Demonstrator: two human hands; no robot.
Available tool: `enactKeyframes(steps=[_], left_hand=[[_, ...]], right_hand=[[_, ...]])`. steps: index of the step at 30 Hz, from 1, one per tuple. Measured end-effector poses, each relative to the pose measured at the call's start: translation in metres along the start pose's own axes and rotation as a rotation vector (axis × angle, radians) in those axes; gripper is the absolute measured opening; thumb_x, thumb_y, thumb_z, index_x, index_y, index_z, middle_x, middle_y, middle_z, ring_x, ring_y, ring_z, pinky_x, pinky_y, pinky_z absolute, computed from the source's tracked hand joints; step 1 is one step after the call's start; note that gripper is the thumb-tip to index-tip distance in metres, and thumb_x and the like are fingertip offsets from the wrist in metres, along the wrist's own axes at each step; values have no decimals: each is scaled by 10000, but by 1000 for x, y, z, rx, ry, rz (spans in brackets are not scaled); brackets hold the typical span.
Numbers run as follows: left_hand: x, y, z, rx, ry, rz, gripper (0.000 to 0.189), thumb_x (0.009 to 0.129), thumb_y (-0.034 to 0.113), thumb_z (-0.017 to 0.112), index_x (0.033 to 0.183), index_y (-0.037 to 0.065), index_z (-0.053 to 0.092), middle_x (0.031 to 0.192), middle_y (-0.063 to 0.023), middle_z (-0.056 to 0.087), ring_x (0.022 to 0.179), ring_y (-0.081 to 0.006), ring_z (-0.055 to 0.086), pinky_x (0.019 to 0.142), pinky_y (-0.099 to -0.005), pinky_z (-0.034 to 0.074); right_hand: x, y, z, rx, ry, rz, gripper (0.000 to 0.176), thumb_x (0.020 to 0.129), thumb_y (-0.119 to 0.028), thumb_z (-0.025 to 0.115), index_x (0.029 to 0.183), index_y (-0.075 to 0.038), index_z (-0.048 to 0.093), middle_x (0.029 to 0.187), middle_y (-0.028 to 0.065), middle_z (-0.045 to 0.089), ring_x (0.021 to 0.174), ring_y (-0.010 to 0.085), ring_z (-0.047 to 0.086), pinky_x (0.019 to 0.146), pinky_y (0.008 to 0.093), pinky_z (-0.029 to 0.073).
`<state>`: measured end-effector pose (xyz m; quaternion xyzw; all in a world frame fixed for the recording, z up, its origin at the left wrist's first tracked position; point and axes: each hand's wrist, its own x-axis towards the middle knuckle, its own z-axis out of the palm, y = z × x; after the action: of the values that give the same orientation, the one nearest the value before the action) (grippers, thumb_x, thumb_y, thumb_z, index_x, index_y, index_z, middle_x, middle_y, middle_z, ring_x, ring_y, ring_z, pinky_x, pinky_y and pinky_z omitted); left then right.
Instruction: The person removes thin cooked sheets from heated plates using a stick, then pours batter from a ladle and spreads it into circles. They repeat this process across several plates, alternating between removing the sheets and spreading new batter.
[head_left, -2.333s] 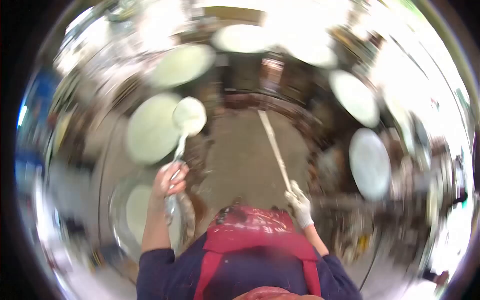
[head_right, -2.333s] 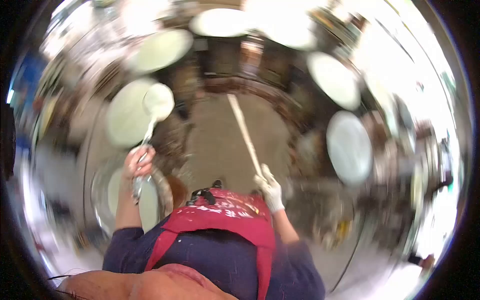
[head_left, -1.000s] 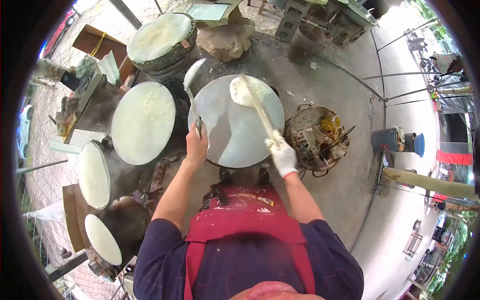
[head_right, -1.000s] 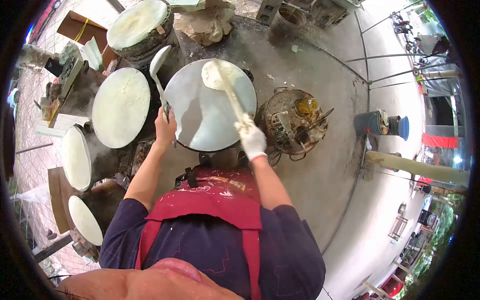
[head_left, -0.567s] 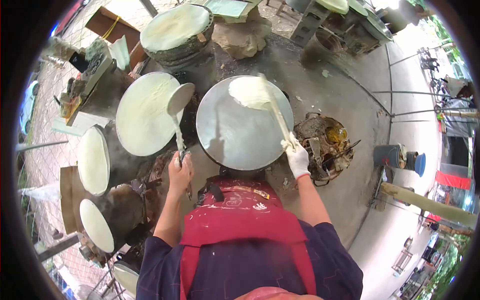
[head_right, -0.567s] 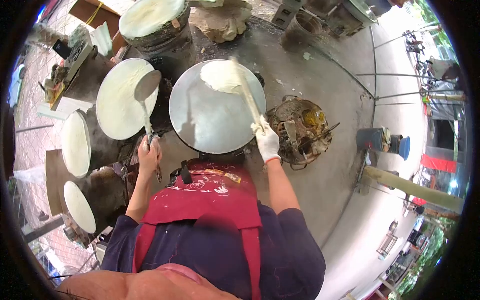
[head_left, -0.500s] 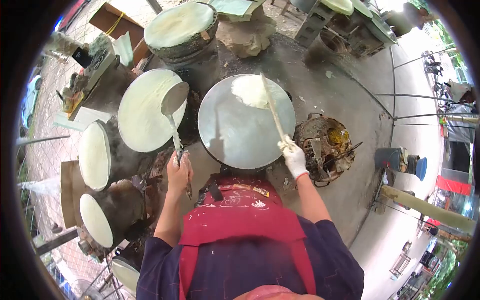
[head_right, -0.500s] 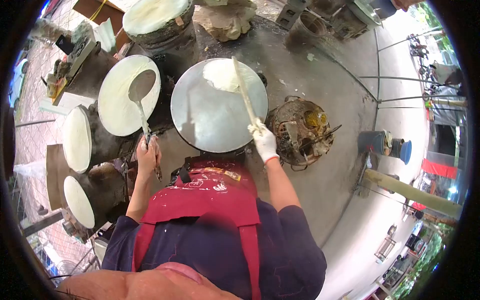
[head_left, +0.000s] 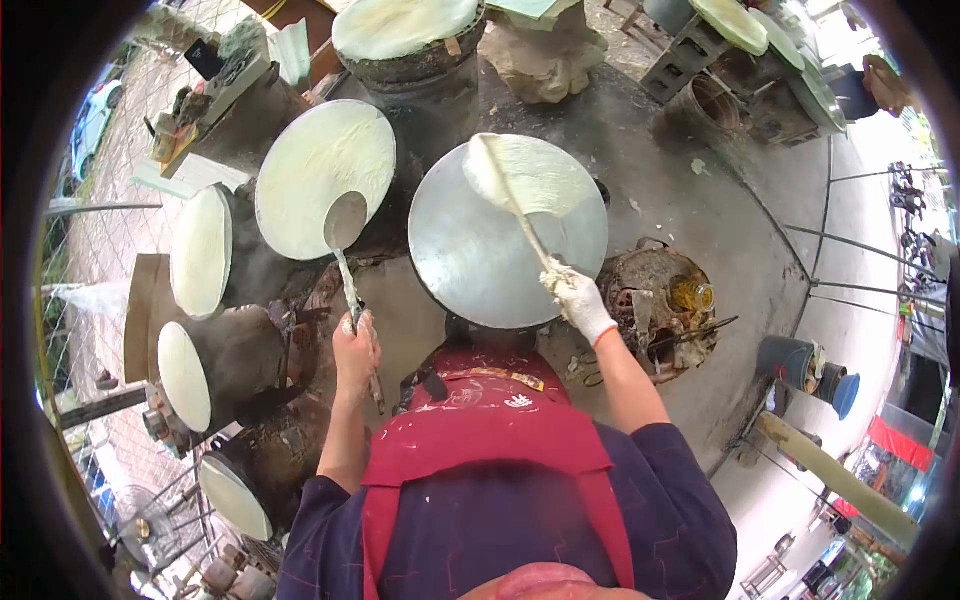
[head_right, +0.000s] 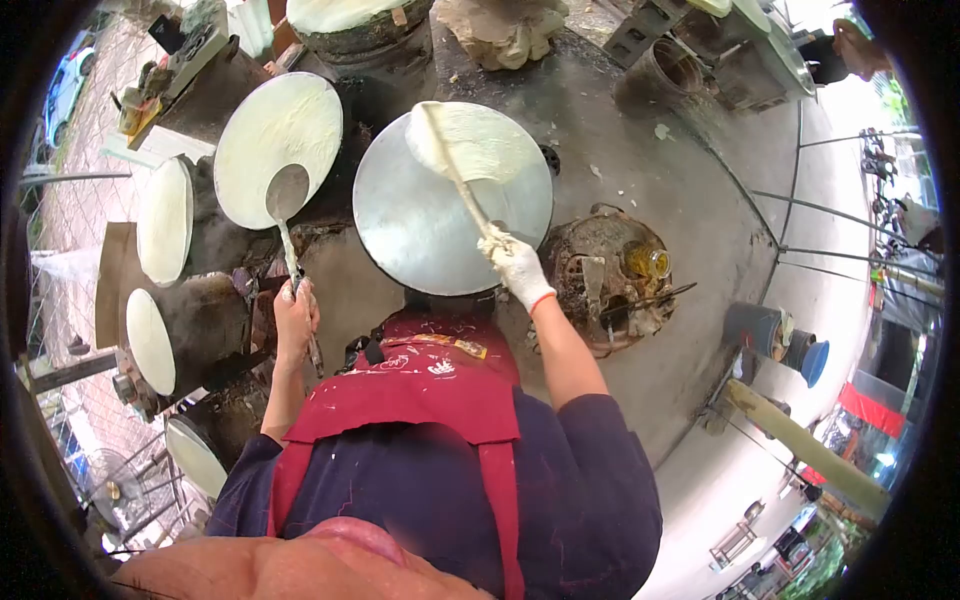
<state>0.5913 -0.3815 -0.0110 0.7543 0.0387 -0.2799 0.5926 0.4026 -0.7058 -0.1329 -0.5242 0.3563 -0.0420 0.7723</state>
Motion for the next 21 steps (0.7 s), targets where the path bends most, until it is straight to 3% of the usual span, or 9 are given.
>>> enactKeyframes(steps=[3, 7, 8, 12, 15, 16, 17, 19, 21], left_hand=[[-7, -6, 6, -6, 4, -25, 159, 982, 167, 505, 841, 93, 493, 569, 78, 394, 413, -20, 351, 360, -201, 290], [-15, -7, 13, -17, 74, -24, 152, 983, 167, 506, 847, 99, 494, 568, 82, 390, 405, -20, 351, 353, -205, 285], [-17, -9, 14, -15, 81, -15, 152, 982, 166, 507, 846, 99, 494, 568, 81, 390, 405, -21, 351, 353, -206, 285], [-23, -12, 18, -8, 98, -16, 156, 981, 162, 506, 839, 102, 489, 570, 78, 394, 405, -22, 355, 355, -205, 287], [-25, -13, 19, -8, 125, -26, 167, 987, 172, 497, 853, 72, 496, 562, 56, 398, 380, -42, 344, 338, -215, 286], [-27, -14, 19, -9, 140, -31, 177, 990, 177, 492, 861, 56, 500, 557, 45, 399, 367, -52, 338, 329, -221, 285], [-28, -14, 19, 9, 148, -17, 175, 989, 175, 493, 862, 55, 501, 557, 44, 399, 367, -54, 340, 327, -224, 286], [-30, -15, 20, 48, 158, 13, 170, 987, 170, 494, 865, 52, 502, 557, 43, 399, 366, -58, 344, 323, -232, 289], [-32, -15, 20, 53, 178, -42, 176, 976, 164, 506, 827, 74, 483, 557, 47, 408, 375, -56, 359, 337, -231, 290]], right_hand=[[11, 6, -26, 116, -103, -72, 369, 858, 7, 574, 1222, 67, 564, 984, 62, 654, 827, 86, 601, 751, 209, 492], [28, -36, -80, -114, 131, -224, 374, 858, 28, 564, 1228, 78, 557, 1037, 93, 650, 869, 97, 609, 818, 212, 496], [35, -34, -91, -88, -52, -136, 372, 868, 8, 582, 1234, 72, 558, 1023, 77, 652, 852, 89, 603, 804, 200, 492], [22, -39, -47, -173, -206, 148, 388, 859, -16, 617, 1240, 42, 570, 1031, 74, 653, 827, 85, 601, 748, 199, 488], [27, -33, -68, 30, -279, 92, 415, 846, -9, 626, 1252, 46, 560, 1037, 68, 658, 841, 82, 603, 758, 198, 484], [17, -77, -63, -310, -171, 2, 385, 839, 10, 616, 1221, 52, 584, 1055, 60, 662, 869, 87, 609, 786, 209, 493], [42, -62, -83, -326, -114, -211, 336, 836, 20, 579, 1168, 44, 625, 1087, 58, 658, 877, 83, 613, 798, 211, 494], [75, -64, -102, -241, -139, -157, 316, 862, -117, 652, 1150, 14, 641, 1076, 47, 665, 837, 50, 598, 737, 195, 493], [80, -65, -95, -401, -290, 84, 330, 878, -135, 641, 1182, -8, 626, 978, 5, 678, 784, 34, 578, 668, 187, 463]])
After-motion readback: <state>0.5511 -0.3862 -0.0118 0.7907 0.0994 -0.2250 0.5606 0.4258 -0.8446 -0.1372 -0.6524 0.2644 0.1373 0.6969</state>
